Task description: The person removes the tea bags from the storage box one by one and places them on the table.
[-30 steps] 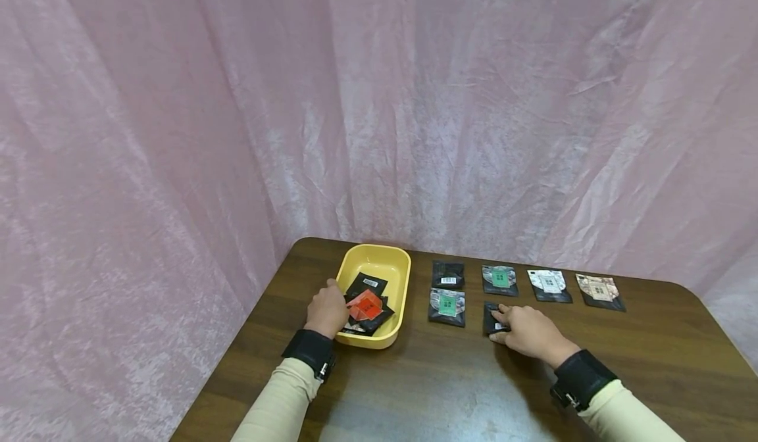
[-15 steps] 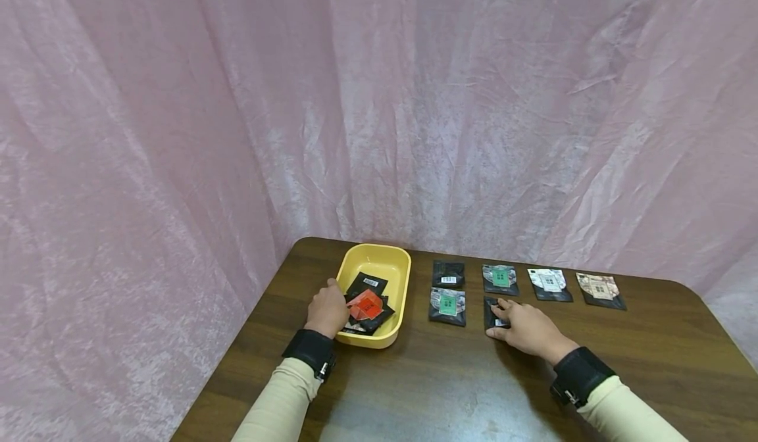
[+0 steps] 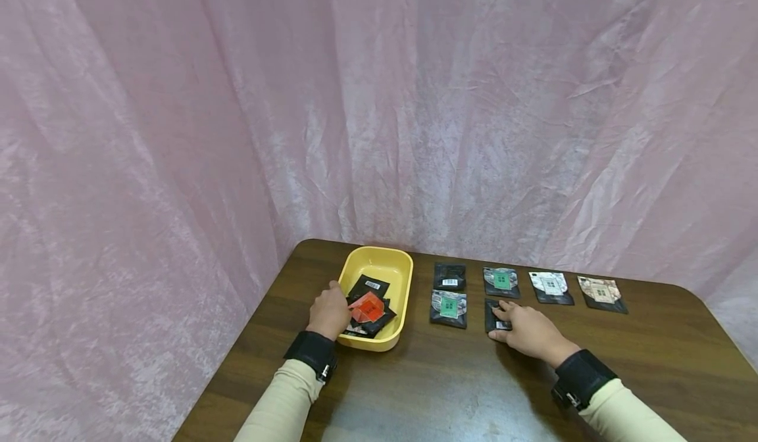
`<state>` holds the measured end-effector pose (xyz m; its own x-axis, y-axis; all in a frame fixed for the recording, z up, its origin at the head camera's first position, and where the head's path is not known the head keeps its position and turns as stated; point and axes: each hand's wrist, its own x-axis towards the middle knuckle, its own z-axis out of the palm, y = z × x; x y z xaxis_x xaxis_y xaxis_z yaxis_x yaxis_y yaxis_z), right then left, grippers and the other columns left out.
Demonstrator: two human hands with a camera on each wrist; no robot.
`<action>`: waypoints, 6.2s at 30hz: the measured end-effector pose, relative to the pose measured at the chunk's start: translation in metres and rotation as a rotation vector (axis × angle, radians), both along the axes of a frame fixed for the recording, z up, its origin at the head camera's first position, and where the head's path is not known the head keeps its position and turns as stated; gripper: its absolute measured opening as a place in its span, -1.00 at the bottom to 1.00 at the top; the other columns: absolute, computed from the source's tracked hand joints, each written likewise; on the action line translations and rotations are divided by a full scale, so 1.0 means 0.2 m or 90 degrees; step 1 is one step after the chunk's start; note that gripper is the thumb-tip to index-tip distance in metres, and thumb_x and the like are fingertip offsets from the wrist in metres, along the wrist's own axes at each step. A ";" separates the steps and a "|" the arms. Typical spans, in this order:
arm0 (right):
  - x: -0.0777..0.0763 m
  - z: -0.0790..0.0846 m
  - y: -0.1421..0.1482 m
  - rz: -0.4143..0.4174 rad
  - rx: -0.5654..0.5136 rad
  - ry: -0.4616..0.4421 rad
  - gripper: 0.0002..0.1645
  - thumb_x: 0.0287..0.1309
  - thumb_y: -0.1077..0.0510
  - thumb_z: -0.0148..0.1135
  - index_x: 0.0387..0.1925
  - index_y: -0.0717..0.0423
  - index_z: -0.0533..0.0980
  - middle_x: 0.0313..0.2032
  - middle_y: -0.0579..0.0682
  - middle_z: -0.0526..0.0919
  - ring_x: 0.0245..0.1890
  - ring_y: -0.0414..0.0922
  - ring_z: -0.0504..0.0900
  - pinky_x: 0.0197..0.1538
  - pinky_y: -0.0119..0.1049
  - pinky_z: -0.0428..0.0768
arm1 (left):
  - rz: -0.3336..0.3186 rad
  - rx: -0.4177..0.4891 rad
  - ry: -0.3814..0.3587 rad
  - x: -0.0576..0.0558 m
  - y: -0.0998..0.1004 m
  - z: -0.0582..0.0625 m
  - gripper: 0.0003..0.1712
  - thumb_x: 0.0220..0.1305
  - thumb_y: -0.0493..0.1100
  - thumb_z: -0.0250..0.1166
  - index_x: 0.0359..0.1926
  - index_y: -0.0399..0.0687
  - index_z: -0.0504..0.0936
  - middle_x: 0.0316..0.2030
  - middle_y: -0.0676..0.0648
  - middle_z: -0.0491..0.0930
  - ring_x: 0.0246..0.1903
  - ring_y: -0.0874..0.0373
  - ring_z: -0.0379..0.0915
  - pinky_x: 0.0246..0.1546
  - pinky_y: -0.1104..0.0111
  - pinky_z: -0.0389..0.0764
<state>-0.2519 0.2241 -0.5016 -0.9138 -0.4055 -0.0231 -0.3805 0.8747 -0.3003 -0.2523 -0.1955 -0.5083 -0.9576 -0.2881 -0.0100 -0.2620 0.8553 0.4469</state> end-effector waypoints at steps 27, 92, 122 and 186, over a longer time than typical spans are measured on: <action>0.04 0.07 -0.09 0.020 -0.045 0.088 -0.27 0.30 -0.07 0.46 0.37 0.24 0.56 0.40 0.34 0.57 0.42 0.42 0.50 0.39 0.42 0.42 | -0.006 -0.005 -0.001 0.03 0.02 0.04 -0.53 0.30 -0.30 0.41 0.14 -0.38 0.46 -0.09 -0.40 0.71 -0.13 -0.28 0.75 -0.02 -0.16 0.74; -0.06 0.08 -1.09 0.307 -0.039 0.102 -0.51 0.42 0.15 0.21 0.31 -0.17 0.66 0.07 -0.13 0.84 -0.38 -0.23 0.59 -0.28 -0.32 0.52 | -0.013 -0.028 0.054 0.05 0.03 0.01 -0.58 0.16 -0.30 0.45 -0.04 -0.29 0.45 -0.21 -0.39 0.72 -0.21 -0.35 0.74 -0.19 -0.18 0.71; -0.07 0.07 -1.07 0.347 -0.111 0.101 -0.56 0.47 0.21 0.23 0.30 -0.02 0.66 0.17 -0.05 0.79 0.17 -0.03 0.76 0.24 -0.04 0.69 | -0.014 -0.036 0.062 -0.12 -0.06 -0.23 -0.50 0.11 -0.24 0.53 -0.01 -0.26 0.46 -0.23 -0.35 0.73 -0.29 -0.28 0.75 -0.30 -0.15 0.70; 0.21 0.06 0.47 -0.034 0.068 -0.021 -0.39 0.33 0.20 0.36 0.32 0.43 0.53 0.21 0.60 0.59 -0.52 0.00 0.61 -0.45 -0.21 0.48 | -0.004 -0.020 0.021 0.08 0.04 0.05 -0.54 0.21 -0.29 0.47 0.04 -0.33 0.47 -0.18 -0.37 0.71 -0.19 -0.28 0.74 -0.15 -0.13 0.73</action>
<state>-0.2094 0.3185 -0.4892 -0.9319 -0.3502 -0.0942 -0.3243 0.9211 -0.2154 -0.2359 -0.1875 -0.4982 -0.9590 -0.2820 0.0301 -0.2425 0.8705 0.4282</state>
